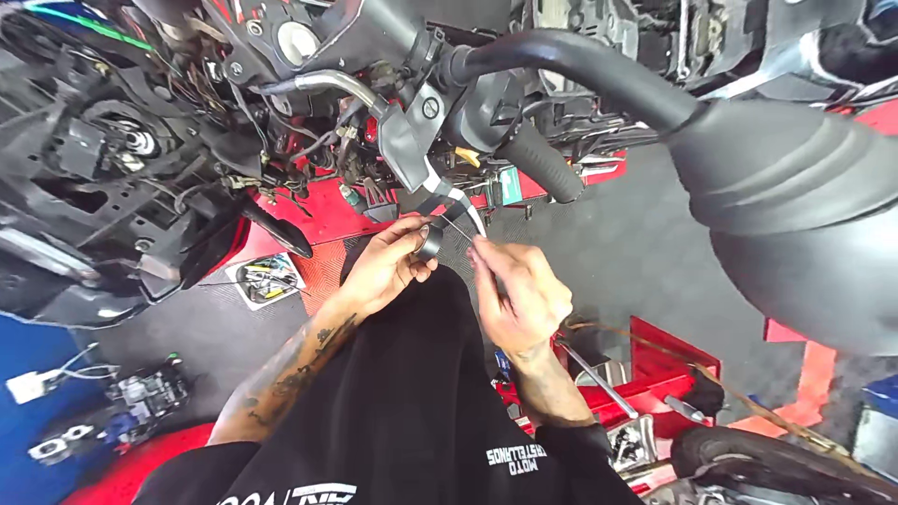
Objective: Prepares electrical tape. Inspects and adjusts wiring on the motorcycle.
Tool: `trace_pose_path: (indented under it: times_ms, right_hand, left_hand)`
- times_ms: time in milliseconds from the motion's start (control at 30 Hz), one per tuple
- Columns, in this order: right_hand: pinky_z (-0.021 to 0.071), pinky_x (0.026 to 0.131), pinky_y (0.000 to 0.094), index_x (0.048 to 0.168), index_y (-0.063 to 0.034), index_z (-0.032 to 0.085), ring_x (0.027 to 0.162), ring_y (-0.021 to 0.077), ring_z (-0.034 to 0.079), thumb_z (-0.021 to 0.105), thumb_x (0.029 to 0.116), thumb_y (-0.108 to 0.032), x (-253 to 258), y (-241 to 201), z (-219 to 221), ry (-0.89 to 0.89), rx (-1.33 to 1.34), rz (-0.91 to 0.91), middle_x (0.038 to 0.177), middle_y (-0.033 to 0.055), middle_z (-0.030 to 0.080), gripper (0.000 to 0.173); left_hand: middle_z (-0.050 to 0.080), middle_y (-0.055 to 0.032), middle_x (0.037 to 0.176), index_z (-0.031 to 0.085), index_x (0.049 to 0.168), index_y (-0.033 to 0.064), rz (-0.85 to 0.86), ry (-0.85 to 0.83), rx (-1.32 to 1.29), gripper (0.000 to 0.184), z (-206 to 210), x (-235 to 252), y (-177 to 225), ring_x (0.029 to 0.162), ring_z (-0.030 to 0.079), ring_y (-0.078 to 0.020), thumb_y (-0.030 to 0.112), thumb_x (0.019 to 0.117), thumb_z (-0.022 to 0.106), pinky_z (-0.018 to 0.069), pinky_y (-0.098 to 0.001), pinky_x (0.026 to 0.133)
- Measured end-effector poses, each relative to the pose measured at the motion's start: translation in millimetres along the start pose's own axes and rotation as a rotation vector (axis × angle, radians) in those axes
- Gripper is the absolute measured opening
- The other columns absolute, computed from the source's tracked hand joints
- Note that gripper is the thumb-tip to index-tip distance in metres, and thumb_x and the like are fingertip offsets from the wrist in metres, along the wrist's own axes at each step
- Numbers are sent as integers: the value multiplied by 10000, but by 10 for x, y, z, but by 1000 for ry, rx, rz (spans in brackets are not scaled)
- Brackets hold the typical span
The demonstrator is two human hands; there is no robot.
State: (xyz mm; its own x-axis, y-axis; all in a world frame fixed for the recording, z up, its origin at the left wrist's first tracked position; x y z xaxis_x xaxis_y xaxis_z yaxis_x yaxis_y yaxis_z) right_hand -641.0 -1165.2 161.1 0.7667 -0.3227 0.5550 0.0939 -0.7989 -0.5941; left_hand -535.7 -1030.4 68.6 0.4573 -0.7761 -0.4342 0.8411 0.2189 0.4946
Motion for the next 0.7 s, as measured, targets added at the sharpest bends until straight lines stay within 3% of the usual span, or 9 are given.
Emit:
trace_pose_path:
  times_ms: [233,533,700]
  right_hand:
    - [574,616,266,1059,2,763,783,182,718,672,953,-29,20,-17,214,-84,-134,-78,976,155,739,143]
    - [532,561,283,1083,1,770,712,189,671,650,954,-31,150,-28,212,-171,-144,-55,910,146,705,179]
    - [551,596,257,1068,2,771,742,163,687,663,957,-38,154,-60,71,-175,-95,-13,935,142,723,160]
  left_hand:
    - [698,-85,935,625,1269,61,41,40,10,267,29,-22,-34,705,668,-100,84,1086,432,578,-217,641]
    - [704,-96,963,636,1256,48,79,56,53,260,46,-40,-33,710,677,-107,82,1084,444,588,-227,640]
    - [699,-108,974,635,1270,34,106,50,67,259,38,-39,-12,723,677,-117,80,1082,464,589,-237,649]
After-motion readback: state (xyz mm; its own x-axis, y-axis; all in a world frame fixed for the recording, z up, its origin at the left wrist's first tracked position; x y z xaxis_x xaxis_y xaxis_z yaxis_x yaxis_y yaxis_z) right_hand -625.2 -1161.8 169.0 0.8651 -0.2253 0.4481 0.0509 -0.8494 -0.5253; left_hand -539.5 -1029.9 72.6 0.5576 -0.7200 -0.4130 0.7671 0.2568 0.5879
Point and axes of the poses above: each hand's wrist, its own x-axis towards the middle knuckle, its own z-axis out of the palm, y = z × x, the point moved 4 cm from there along x, towards the middle knuckle
